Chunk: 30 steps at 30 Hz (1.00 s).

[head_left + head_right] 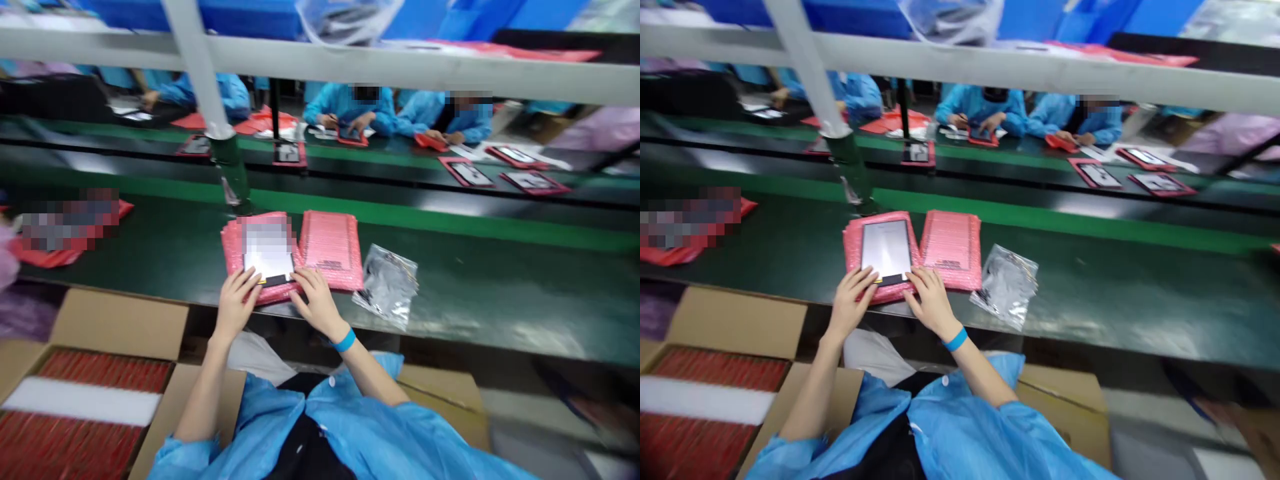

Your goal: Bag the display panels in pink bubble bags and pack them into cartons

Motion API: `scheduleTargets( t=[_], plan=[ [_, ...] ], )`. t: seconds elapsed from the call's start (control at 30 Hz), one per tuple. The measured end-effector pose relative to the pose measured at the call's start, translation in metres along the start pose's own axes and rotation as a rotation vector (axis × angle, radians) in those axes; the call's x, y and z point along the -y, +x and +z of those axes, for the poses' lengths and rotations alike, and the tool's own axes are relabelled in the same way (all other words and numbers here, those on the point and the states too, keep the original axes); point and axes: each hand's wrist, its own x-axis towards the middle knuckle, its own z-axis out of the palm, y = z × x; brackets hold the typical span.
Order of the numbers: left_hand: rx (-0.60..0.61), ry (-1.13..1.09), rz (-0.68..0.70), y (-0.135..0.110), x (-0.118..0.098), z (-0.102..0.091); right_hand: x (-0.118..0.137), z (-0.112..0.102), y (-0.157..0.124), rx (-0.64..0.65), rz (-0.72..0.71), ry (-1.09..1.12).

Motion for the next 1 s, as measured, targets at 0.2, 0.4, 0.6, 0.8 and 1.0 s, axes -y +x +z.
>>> scheduleTargets(
  t=[0.2,0.4,0.6,0.8,1.0],
  plan=[
    [-0.094,-0.081,-0.009,-0.003,0.008,0.012,-0.059,-0.089,-0.089,-0.306,0.379,-0.085],
    [-0.048,-0.123,-0.082,-0.005,0.006,0.008,-0.097,-0.134,-0.147,-0.348,0.605,-0.329],
    [-0.043,-0.145,-0.135,-0.006,0.004,0.009,-0.088,-0.113,-0.171,-0.225,0.549,-0.331],
    [-0.056,-0.153,-0.150,-0.005,-0.001,0.008,-0.089,-0.109,-0.183,-0.444,0.538,-0.285],
    [-0.037,-0.149,-0.164,-0.005,0.003,0.009,-0.087,-0.127,-0.155,-0.895,0.751,-0.032]
  ],
)
